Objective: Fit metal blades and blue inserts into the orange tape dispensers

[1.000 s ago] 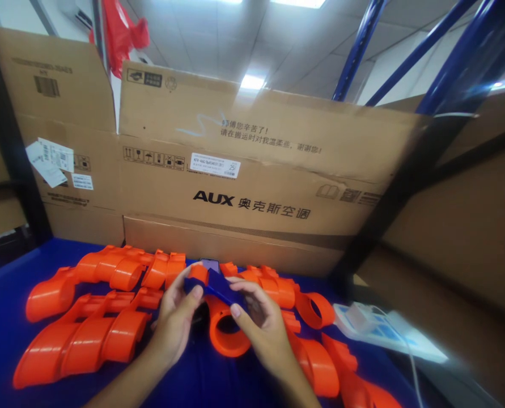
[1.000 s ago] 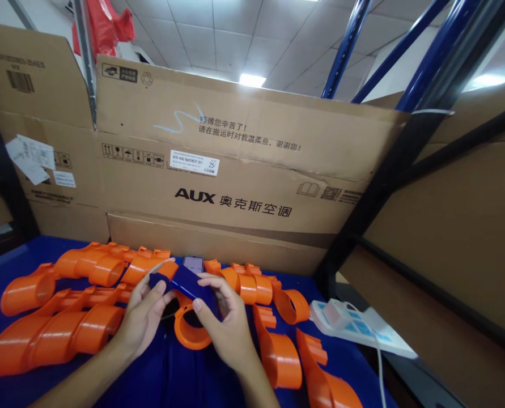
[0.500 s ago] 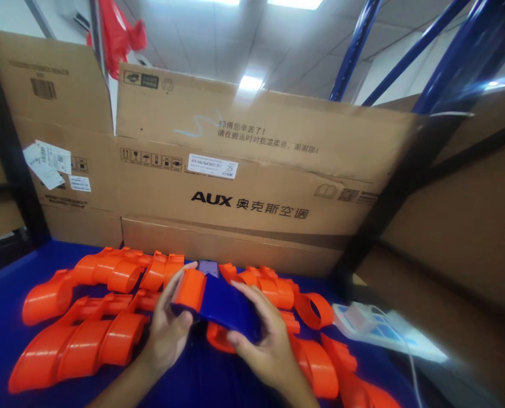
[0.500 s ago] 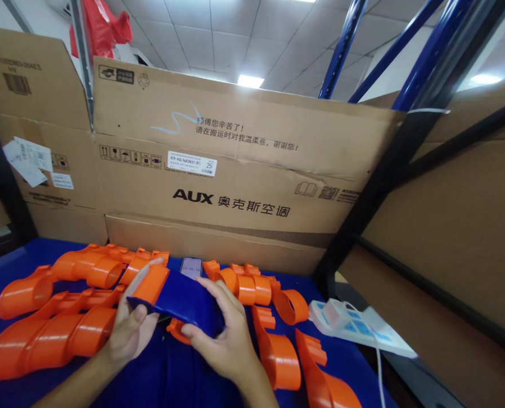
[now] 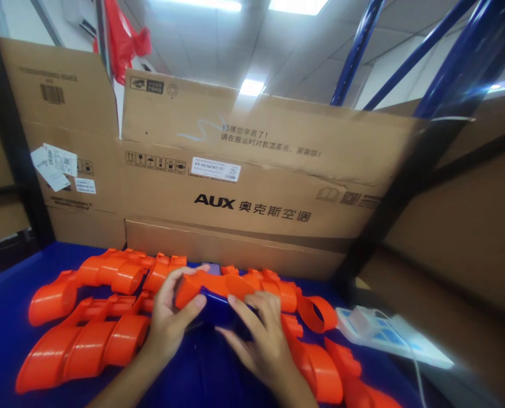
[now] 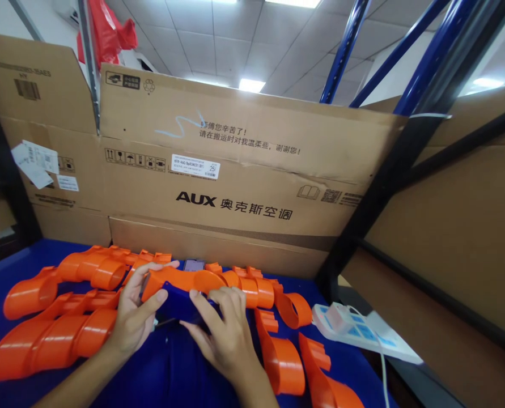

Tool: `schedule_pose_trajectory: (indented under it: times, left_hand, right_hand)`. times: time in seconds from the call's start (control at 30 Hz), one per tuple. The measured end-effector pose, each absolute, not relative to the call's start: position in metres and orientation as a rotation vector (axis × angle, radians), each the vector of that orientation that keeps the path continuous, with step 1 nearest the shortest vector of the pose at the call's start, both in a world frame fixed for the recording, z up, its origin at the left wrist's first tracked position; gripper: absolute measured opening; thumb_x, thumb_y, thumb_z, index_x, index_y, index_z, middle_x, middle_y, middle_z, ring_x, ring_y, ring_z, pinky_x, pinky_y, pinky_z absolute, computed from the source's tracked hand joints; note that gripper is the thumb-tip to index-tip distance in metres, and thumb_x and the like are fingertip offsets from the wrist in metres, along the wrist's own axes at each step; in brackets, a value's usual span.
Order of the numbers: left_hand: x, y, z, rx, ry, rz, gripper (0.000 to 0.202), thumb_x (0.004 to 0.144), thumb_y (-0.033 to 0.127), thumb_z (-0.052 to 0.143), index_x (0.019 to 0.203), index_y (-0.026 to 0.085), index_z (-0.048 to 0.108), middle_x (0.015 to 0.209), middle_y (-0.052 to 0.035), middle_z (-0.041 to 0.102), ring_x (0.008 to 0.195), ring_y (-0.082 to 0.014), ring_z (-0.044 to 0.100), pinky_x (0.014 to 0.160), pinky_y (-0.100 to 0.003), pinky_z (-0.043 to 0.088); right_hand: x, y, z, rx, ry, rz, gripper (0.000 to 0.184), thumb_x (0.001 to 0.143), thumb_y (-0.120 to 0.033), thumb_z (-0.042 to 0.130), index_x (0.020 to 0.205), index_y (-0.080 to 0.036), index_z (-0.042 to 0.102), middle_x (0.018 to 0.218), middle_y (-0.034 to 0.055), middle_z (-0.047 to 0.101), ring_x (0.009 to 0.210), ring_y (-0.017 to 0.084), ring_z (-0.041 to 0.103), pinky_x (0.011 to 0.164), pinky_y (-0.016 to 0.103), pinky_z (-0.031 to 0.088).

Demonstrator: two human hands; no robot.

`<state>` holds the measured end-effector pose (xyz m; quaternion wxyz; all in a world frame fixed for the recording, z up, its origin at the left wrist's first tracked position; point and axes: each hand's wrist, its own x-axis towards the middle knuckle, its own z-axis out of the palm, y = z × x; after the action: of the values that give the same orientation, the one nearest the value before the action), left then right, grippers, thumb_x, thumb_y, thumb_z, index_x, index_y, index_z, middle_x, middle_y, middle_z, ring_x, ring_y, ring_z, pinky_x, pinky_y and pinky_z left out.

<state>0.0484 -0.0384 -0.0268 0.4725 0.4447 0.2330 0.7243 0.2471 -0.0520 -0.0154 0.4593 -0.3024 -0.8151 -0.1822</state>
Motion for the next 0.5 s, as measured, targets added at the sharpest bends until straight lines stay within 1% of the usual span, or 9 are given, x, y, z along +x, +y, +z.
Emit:
schedule_pose_trajectory:
  times: [0.1,0.2,0.37,0.5]
  left_hand:
    - [0.0488,-0.0396,-0.0234,1.063,0.555,1.759,0.046,0.074,0.026,0.083,0.113,0.025,0.059,0.131,-0.0129,0.068,0.119,-0.0335,0.065,0.099,-0.045,0.051]
    - [0.0499,-0.0405,-0.0211,1.044,0.551,1.748,0.044,0.074,0.027,0.082,0.112,0.025,0.059,0.131,-0.0126,0.068,0.121,-0.0337,0.063,0.099,-0.045,0.05]
    - [0.0514,-0.0428,-0.0211,1.046,0.544,1.764,0.041,0.076,0.027,0.081,0.109,0.025,0.058,0.129,-0.0109,0.069,0.121,-0.0319,0.063,0.099,-0.043,0.049]
    - [0.0512,-0.0446,-0.0209,1.009,0.567,1.77,0.041,0.074,0.029,0.082,0.107,0.025,0.057,0.123,-0.0105,0.07,0.12,-0.0322,0.063,0.097,-0.042,0.05]
  right_hand:
    - [0.247,-0.0529,-0.015,-0.77,-2.008,-0.435,0.07,0.086,-0.027,0.076,0.148,-0.032,0.044,0.107,0.0098,0.058,0.098,0.03,0.059,0.085,0.051,0.052]
    - [0.2475,-0.0527,-0.0149,-0.782,-2.017,-0.414,0.073,0.086,-0.028,0.076,0.15,-0.035,0.041,0.109,0.0099,0.058,0.098,0.03,0.059,0.085,0.052,0.052]
    - [0.2482,-0.0505,-0.0162,-0.762,-2.022,-0.405,0.08,0.085,-0.026,0.077,0.153,-0.035,0.036,0.112,0.0104,0.057,0.1,0.031,0.058,0.087,0.053,0.051]
    - [0.2488,-0.0502,-0.0179,-0.758,-2.034,-0.399,0.083,0.084,-0.024,0.078,0.154,-0.034,0.034,0.112,0.0106,0.055,0.101,0.031,0.056,0.088,0.053,0.05]
